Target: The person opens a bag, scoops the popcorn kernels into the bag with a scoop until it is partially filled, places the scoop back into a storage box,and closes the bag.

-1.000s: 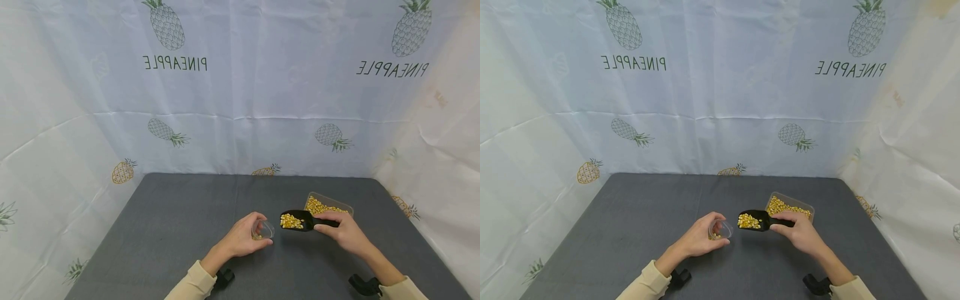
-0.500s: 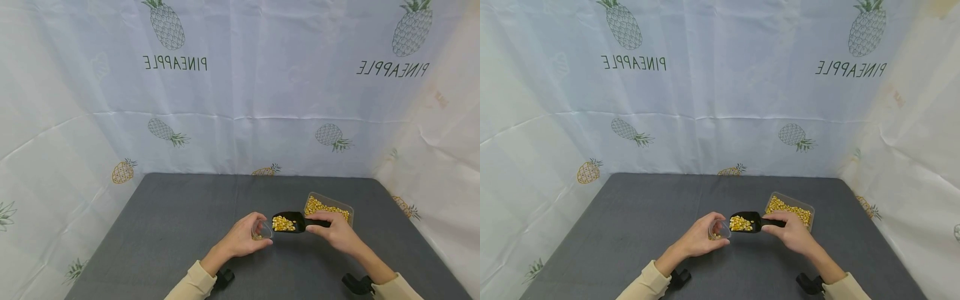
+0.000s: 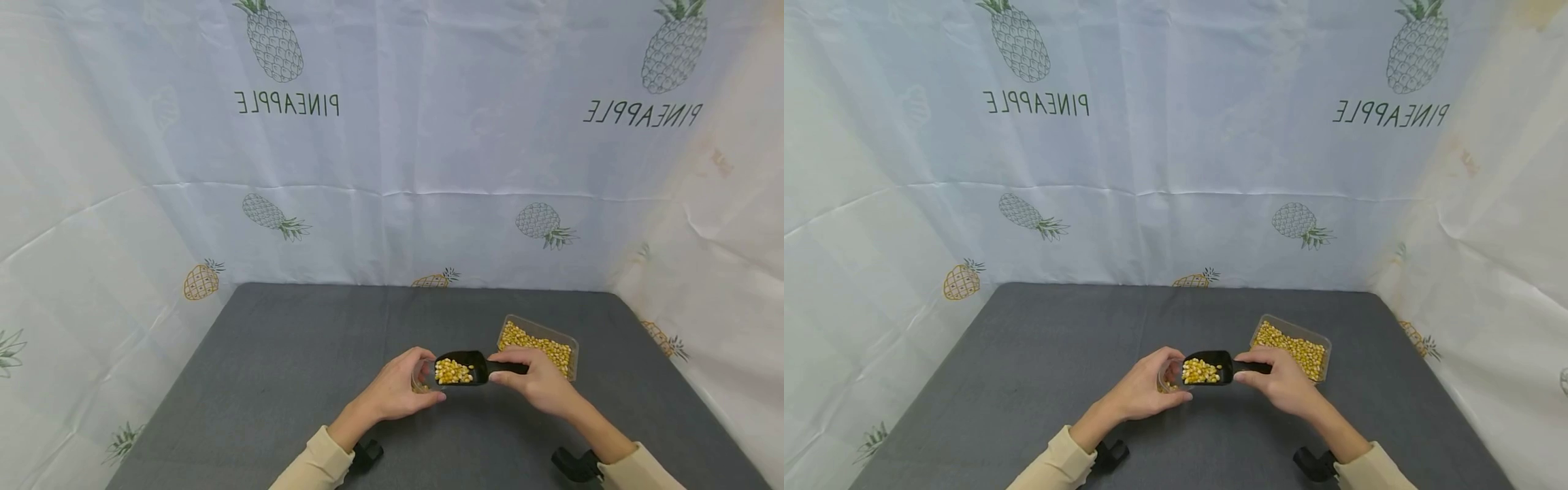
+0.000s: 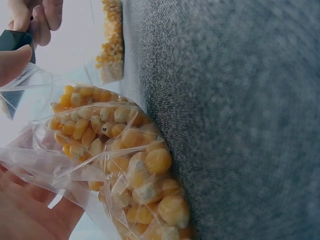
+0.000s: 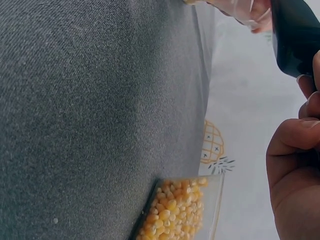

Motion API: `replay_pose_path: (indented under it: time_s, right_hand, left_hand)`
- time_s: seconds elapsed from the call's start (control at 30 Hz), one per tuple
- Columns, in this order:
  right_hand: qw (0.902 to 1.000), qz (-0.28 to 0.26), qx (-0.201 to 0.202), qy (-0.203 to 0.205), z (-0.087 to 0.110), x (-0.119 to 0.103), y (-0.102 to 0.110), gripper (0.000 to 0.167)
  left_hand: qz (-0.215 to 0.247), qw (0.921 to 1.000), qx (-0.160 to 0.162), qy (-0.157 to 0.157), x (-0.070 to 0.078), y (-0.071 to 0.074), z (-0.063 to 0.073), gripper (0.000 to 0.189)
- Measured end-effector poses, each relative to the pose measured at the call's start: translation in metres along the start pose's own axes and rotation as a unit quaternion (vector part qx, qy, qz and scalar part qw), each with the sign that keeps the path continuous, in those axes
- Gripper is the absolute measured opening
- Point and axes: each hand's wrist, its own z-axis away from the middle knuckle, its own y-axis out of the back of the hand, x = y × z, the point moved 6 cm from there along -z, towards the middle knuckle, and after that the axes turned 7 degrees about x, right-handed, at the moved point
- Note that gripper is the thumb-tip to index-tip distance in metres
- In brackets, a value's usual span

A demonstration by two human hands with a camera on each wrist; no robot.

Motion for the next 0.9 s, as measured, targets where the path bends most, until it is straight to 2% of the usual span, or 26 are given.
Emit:
replay_pose_path:
  time_s: [0.13, 0.4, 0.57, 0.9]
  right_hand:
    - [0.9999, 0.005, -0.005, 0.008, -0.002, -0.002, -0.003, 0.031]
    - [0.9998, 0.000, -0.019, -0.004, -0.006, -0.005, -0.007, 0.032]
    - [0.9989, -0.018, -0.041, 0.017, -0.008, -0.011, -0.009, 0.030]
    - [0.9977, 0.000, -0.049, 0.047, -0.013, -0.021, -0.012, 0.029]
  left_hand:
    - [-0.002, 1.0000, 0.003, 0.001, 0.000, 0.000, 0.000, 0.055]
    - [-0.004, 1.0000, 0.004, 0.003, 0.000, 0.000, 0.000, 0.058]
    - [0.000, 1.0000, 0.006, 0.007, 0.000, 0.001, 0.000, 0.058]
    - [-0.007, 0.9998, 0.010, 0.014, -0.001, 0.000, 0.000, 0.061]
